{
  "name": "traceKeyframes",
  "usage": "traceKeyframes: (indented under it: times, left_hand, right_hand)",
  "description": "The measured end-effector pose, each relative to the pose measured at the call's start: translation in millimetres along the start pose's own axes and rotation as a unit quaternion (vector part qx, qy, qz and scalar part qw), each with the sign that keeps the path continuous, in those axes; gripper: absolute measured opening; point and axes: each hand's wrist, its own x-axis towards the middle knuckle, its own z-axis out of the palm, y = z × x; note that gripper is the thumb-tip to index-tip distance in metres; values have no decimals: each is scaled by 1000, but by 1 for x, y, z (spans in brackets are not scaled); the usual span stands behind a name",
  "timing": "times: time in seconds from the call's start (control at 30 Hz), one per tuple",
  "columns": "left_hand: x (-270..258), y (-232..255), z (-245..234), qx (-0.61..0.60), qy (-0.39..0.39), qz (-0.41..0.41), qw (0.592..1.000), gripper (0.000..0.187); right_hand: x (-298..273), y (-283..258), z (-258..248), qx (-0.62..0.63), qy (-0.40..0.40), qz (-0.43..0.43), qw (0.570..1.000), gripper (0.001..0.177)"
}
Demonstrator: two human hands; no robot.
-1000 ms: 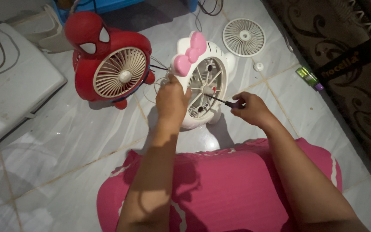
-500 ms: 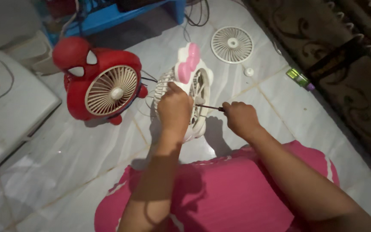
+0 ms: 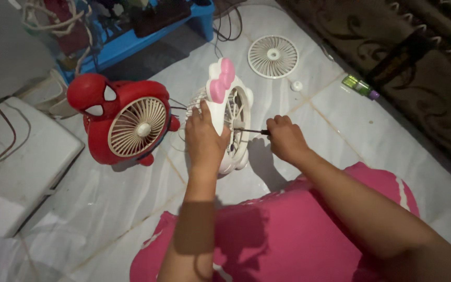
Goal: The person removes the front grille of a white Hello Kitty-themed portable fan and uses a screwdriver to loosen the central hub nut. They then attempt to pry open the fan housing to access the internal components.
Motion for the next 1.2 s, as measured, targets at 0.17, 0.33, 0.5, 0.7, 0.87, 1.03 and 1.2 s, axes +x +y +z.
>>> traceKeyframes:
  times: [0.17,0.33,0.5,0.7,0.87,1.03,1.2]
  left_hand:
    - [-3,-5,7,-12,-23,-20,999,83]
    - [-3,-3,4,-2,-40,-20,999,84]
    - [5,11,6,6,-24,-10,1000,81]
    - [27,25,20,31,-83,-5,996,88]
    - [34,36,25,87,-100,28,991,85]
    - [38,50,35,162,-107,57,979,76]
    - [44,55,44,246,-71,136,957,69]
  right_hand:
    - [0,-14,-15,49,1,38,998,19]
    - [3,-12,-18,6,-40,52,998,19]
    - [14,19,-8,54,-90,38,994,27]
    - [17,40,10,57,-119,67,989,23]
    - [18,34,1,71,-32,83,993,24]
    - [18,29,-8,135,-59,137,980,24]
    - [22,43,1,124,-85,100,984,33]
